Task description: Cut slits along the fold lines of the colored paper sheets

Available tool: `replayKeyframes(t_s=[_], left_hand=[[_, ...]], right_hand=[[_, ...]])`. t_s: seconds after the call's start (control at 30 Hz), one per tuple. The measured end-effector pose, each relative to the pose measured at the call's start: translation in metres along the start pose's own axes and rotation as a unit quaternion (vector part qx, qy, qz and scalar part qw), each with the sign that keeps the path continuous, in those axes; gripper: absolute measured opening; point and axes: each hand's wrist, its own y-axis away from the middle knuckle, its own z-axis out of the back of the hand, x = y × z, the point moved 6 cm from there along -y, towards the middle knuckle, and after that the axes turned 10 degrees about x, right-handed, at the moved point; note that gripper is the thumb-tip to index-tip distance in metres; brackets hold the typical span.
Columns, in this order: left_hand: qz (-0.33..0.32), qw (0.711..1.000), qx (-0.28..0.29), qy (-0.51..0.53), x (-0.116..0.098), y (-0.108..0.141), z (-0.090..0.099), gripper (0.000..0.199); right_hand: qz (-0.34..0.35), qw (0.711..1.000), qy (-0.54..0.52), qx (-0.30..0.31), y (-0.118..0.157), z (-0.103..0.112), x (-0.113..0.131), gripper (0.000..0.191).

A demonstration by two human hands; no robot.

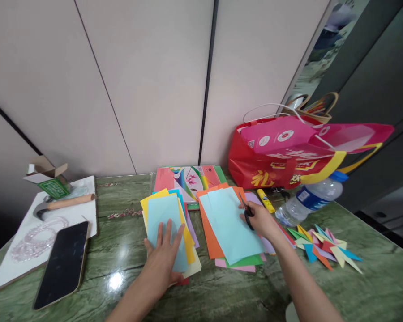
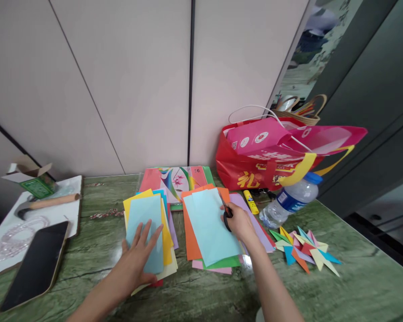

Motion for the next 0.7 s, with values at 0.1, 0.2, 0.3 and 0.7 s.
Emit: replayKeyframes(t_s=[0.1,0.2,0.3,0.7], left_hand=[[-0.003,1.000,-0.001,-0.002,0.002,-0.002,-0.003,0.110],[-0.031,0.999,-0.042,-0.005,0.003,-0.002,-0.003,0.105],[-0.062,0.995,-0.078,0.007,0.004,0.000,-0.004,0.097],[-0.064,0.991,-0.119,0.013,0.008,-0.002,0.000,0.065]], right_hand=[[-0.021,0.997,0.045,-0.054,0.003,0.006,0.001,0.024],[-0.013,0.993,0.065,-0.095,0.009,0.010,0.013,0.030],[0.052,0.993,-0.017,-0.103,0.015,0.003,0.034,0.030],[0.040,0.929,-0.317,0.187,0.036,-0.081,0.079,0.030]])
